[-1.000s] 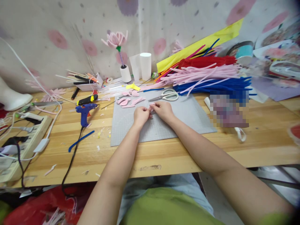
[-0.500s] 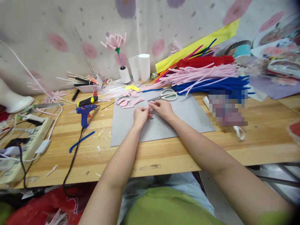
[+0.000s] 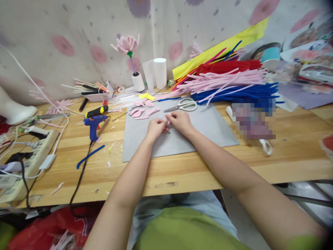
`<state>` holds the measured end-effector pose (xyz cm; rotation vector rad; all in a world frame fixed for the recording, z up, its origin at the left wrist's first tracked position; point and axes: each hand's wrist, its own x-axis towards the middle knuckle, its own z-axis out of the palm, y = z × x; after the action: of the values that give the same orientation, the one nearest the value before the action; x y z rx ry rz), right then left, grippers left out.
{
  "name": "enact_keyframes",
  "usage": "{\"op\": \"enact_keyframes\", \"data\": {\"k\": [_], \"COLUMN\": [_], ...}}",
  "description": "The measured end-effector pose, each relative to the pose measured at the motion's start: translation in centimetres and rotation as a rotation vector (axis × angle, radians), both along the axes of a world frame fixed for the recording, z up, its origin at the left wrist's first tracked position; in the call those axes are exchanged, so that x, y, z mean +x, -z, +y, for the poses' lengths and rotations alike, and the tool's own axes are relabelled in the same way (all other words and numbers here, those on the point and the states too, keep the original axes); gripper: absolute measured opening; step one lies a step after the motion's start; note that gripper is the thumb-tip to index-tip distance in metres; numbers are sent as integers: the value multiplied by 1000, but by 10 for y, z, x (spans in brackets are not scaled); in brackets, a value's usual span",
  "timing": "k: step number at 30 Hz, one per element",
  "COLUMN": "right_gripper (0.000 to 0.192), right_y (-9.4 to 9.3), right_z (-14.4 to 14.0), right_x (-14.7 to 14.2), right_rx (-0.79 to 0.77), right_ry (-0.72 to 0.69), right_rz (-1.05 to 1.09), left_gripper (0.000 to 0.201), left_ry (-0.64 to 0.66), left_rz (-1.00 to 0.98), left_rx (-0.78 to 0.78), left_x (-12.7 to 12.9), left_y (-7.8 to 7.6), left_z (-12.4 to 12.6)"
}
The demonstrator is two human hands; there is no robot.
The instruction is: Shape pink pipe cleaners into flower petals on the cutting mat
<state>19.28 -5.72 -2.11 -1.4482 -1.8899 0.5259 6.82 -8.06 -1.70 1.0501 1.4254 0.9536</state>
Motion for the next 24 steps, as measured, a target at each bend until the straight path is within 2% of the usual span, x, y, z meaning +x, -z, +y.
{"op": "enact_keyframes", "data": {"k": [4,9,12,14,19,22,24], "right_gripper": [32,36,34,39,60,57,50], "right_y": [-1,-4,-5,-4,4,7,7], "right_z": [0,-1,-3,-4,2,2,0], "right_x": [0,2,2,4,14,20,19], "right_rx": [23,2,33,29,-172,-262,-298], "right_ry": [-5,-31,-4,-11,4,-15,-126], "right_rz": [7,12,-52,-20,273,337,376], "left_gripper": [20,22,23,22,17,13,14], "left_ry": [18,-51,-37,-22,-42,-43,-37], "left_rz": [-16,24,55,48,-12,-22,1], "left_rx": [-4,-5,8,16,33,-25,-71], "left_x": [-1,-1,-1,-2,-9,-16,-17], "left_y": [-3,4,7,6,0,-5,-10], "left_z": [-1,-1,-1,-3,-10,-15,-18]}}
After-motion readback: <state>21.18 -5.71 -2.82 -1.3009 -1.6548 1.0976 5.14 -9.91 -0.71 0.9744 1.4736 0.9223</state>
